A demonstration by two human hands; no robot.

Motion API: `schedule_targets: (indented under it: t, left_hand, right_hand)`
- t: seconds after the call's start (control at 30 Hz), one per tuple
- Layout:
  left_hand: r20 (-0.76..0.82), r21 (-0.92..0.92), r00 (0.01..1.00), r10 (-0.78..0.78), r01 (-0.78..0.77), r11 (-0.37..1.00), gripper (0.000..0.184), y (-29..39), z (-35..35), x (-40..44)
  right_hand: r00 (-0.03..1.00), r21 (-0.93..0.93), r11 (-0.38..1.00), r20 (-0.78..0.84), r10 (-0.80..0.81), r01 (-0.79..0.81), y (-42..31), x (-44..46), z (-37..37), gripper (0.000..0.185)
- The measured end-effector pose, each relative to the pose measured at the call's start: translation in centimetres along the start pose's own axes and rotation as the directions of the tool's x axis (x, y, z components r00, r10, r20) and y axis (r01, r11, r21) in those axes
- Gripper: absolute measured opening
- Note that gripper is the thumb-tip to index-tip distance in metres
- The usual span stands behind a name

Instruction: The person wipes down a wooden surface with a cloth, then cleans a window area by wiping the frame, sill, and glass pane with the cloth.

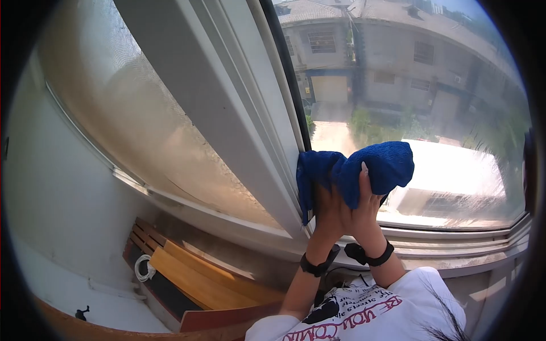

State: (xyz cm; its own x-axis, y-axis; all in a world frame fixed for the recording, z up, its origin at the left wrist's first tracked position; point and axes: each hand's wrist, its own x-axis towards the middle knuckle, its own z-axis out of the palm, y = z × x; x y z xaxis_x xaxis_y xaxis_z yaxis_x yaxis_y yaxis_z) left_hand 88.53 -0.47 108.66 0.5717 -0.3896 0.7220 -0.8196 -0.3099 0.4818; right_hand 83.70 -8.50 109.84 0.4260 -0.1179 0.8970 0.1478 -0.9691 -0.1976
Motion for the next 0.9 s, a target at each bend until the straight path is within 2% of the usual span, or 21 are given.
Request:
schedule_targets:
  t: [0.03,0.07,0.13,0.17,0.23,0.27,0.3,0.33,0.43,0.53,0.57,0.67,0.8,0.83,0.9]
  left_hand:
    - [-0.032,-0.100,0.998,-0.053,0.050,0.994,0.079,-0.3,1.1,-1.7]
    - [0.027,-0.081,0.996,-0.079,0.081,0.993,0.075,-0.9,2.0,-3.3]
    - [0.149,-0.047,0.980,-0.133,0.141,0.989,0.068,-2.3,4.1,-6.8]
    - [0.093,-0.172,0.970,-0.222,0.236,0.957,0.068,-3.1,6.1,-9.3]
    - [0.053,-0.328,0.927,-0.372,0.368,0.870,0.068,-3.6,9.6,-13.9]
    - [0.059,-0.326,0.916,-0.396,0.392,0.860,0.068,-3.6,10.8,-15.5]
    - [0.063,-0.330,0.907,-0.415,0.412,0.849,0.067,-3.2,11.5,-16.5]
    - [0.066,-0.328,0.904,-0.423,0.420,0.846,0.067,-3.1,12.2,-17.4]
    - [0.047,-0.313,0.910,-0.412,0.406,0.859,0.067,-2.4,12.4,-17.2]
    - [0.032,-0.269,0.918,-0.396,0.389,0.881,0.066,-0.9,11.3,-16.7]
    - [0.028,-0.254,0.921,-0.388,0.382,0.889,0.066,-0.4,10.9,-16.3]
    - [0.025,-0.226,0.937,-0.348,0.344,0.911,0.066,1.5,11.2,-15.5]
    - [0.067,-0.220,0.959,-0.274,0.282,0.934,0.066,5.6,13.8,-14.6]
    - [0.088,-0.223,0.963,-0.254,0.267,0.938,0.066,6.9,15.0,-14.3]
    - [0.133,-0.244,0.970,-0.202,0.230,0.942,0.065,9.9,18.1,-13.7]
  right_hand:
    - [1.000,0.004,1.000,0.007,-0.013,0.013,0.5,-1.8,0.6,0.072]
    - [1.000,0.003,1.000,0.015,-0.025,0.025,1.0,-4.1,1.4,0.069]
    - [0.984,-0.067,0.993,0.143,0.106,-0.097,1.5,-7.6,2.1,0.057]
    - [0.963,-0.110,0.981,0.203,0.179,-0.159,1.4,-9.3,2.2,0.051]
    - [0.952,-0.092,0.978,0.229,0.205,-0.188,1.3,-11.6,2.4,0.049]
    - [0.947,-0.081,0.976,0.240,0.215,-0.201,1.4,-12.1,2.4,0.048]
    - [0.954,-0.129,0.980,0.240,0.182,-0.154,1.3,-12.0,2.0,0.054]
    - [0.959,-0.072,0.986,0.234,0.161,-0.148,1.5,-12.1,1.9,0.057]
    - [0.975,0.093,0.986,0.184,0.123,-0.142,2.2,-13.4,1.8,0.064]
    - [0.956,0.073,0.982,0.252,0.149,-0.173,1.7,-12.0,-0.4,0.064]
    - [0.961,0.089,0.977,0.215,0.171,-0.194,1.6,-12.0,-0.4,0.065]
    - [0.954,0.162,0.972,0.275,0.122,-0.171,3.0,-10.7,-2.7,0.069]
    - [0.984,0.275,0.952,0.149,0.094,-0.133,8.4,-10.6,-7.9,0.075]
    - [0.984,0.375,0.913,0.133,0.121,-0.163,10.1,-10.9,-9.8,0.075]
    - [0.981,0.306,0.935,0.126,0.145,-0.178,14.1,-11.9,-14.2,0.077]
